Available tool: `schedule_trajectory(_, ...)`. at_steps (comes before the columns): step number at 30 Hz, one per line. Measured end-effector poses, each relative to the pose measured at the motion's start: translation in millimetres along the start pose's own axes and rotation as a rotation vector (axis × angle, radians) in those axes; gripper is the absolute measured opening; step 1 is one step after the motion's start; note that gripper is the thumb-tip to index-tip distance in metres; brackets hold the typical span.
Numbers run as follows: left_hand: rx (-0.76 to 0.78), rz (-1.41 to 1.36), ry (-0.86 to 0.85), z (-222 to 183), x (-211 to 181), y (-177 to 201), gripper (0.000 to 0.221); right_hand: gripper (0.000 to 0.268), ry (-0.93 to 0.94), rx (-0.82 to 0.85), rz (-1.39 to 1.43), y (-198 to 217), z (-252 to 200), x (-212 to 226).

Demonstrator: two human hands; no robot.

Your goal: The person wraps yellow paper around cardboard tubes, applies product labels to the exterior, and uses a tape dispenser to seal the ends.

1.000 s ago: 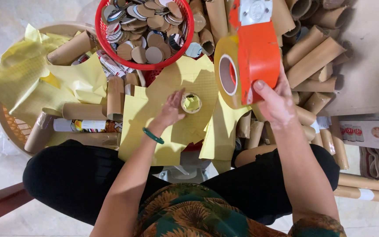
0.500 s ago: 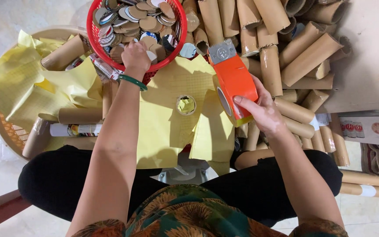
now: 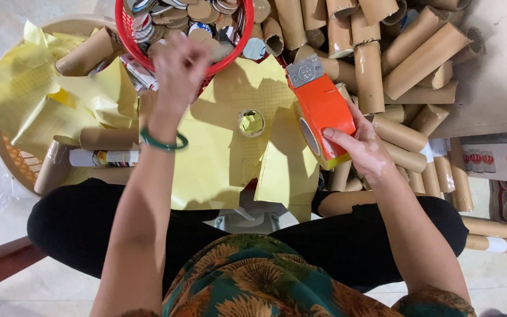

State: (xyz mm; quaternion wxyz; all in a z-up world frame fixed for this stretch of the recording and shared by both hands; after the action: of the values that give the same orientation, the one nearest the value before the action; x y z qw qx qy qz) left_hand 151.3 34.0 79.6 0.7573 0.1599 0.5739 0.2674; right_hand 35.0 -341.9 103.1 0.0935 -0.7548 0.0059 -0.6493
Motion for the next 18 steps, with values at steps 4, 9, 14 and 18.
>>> schedule_trajectory(4,-0.023,0.002,-0.126,-73.3,-76.3,6.3,0.008,0.093,-0.004,-0.031,0.013,10.4,-7.3,-7.0)
schedule_trajectory(9,0.002,0.249,-0.401,-121.0,-100.7,2.8,0.03,0.093,-0.005,-0.043,0.008,12.9,-8.9,-7.2)
schedule_trajectory(14,0.088,0.213,-0.35,-122.8,-110.5,0.6,0.034,0.089,0.021,-0.001,0.016,5.9,-13.3,1.4)
schedule_trajectory(18,0.135,0.113,-0.257,-124.9,-91.4,-8.3,0.036,0.089,-0.002,0.004,-0.012,0.1,-16.5,6.7)
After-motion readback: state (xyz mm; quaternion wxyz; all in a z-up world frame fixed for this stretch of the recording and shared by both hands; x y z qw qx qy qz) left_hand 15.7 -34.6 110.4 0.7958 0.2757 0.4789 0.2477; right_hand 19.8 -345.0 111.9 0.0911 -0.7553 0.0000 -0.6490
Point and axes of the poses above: each hand's wrist, its own z-axis towards the middle knuckle, its own y-axis out of the back of the hand, x = y × z, the point moved 5 cm from there along z, towards the middle knuckle, and after that the axes turned 15 degrees about y, right-handed, at the moved point
